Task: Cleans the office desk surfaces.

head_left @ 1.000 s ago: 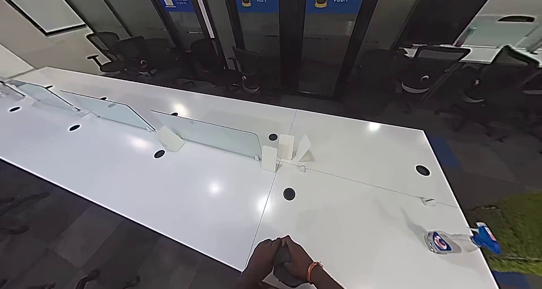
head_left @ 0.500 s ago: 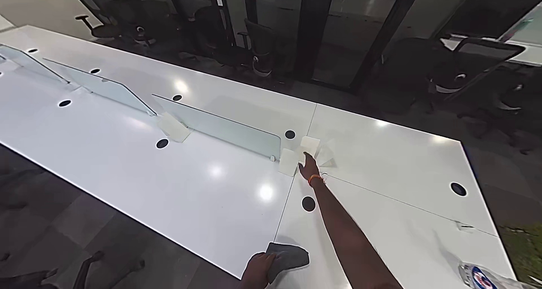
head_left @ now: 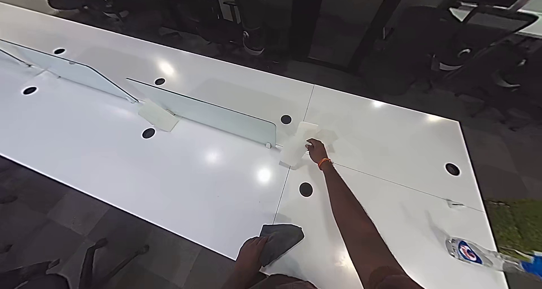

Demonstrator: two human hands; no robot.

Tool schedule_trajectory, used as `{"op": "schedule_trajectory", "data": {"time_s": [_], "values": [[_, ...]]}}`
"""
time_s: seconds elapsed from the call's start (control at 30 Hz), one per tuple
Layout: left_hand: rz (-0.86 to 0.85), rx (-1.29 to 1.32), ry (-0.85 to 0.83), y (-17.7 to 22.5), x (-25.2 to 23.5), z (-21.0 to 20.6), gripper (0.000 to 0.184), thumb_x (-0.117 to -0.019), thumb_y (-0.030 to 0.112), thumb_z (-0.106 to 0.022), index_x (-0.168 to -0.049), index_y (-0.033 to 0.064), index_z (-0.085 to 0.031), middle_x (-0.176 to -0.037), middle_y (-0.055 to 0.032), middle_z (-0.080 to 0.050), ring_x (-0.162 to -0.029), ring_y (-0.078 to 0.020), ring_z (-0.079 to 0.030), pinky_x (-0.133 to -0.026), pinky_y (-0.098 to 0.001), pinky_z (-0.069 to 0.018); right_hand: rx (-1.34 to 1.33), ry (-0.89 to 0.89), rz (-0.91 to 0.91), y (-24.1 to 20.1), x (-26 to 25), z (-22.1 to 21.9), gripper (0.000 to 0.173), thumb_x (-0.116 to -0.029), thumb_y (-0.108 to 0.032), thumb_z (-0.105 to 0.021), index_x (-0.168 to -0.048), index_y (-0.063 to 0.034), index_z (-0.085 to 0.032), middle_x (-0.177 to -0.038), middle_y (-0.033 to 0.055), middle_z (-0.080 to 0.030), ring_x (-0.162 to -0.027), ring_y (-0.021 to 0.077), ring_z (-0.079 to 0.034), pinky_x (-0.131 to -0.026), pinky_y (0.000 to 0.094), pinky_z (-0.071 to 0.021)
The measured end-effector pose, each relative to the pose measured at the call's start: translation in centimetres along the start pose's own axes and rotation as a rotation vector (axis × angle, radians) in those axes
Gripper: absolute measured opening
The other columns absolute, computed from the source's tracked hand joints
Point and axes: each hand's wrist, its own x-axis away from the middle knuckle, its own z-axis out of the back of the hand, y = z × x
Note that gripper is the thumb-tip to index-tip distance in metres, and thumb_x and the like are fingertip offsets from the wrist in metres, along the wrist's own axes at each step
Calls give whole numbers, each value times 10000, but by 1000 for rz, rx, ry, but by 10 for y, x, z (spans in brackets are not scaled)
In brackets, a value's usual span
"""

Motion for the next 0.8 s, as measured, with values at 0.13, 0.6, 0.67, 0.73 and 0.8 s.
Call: {"op": "schedule_trajectory", "data": {"time_s": [0.13,0.6,0.67,0.73,0.8], "values": [[5,-21,-63,19,-10,-3,540,-860,80,-689,-1395,100,-618,-1334,-104,-676,-1275,-270,-616,-1132,-454,-428,-178,153,75,45,28,70,292,-1047,-136,-549,-1270,31,-637,-1027,217,-718,-898,301,-712,-863,480,-582],[12,-71,-145,74,-22,-32,525,-872,117,-676,-1393,103,-618,-1309,-115,-686,-1252,-281,-626,-1124,-466,-427,-495,844,-104,183,90,195,313,-1058,-137,-539,-1311,36,-601,-926,183,-678,-755,214,-659,-716,386,-570],[27,-78,-154,78,-22,-33,524,-875,123,-676,-1396,105,-615,-1314,-114,-684,-1258,-280,-622,-1130,-465,-421,-368,784,-105,199,83,190,312,-1058,-142,-534,-1304,31,-617,-924,208,-685,-776,266,-664,-751,440,-570],[36,-83,-153,81,-23,-35,535,-868,118,-680,-1399,111,-614,-1320,-106,-682,-1262,-279,-620,-1131,-462,-421,-216,709,-115,209,76,184,316,-1055,-146,-534,-1307,17,-633,-973,243,-702,-848,335,-684,-838,515,-558],[46,-90,-154,83,-23,-36,546,-863,115,-683,-1404,121,-611,-1314,-105,-685,-1252,-282,-625,-1120,-470,-430,-101,602,-158,209,67,177,321,-1061,-165,-531,-1318,-10,-644,-1052,255,-712,-958,380,-695,-931,565,-532]]}}
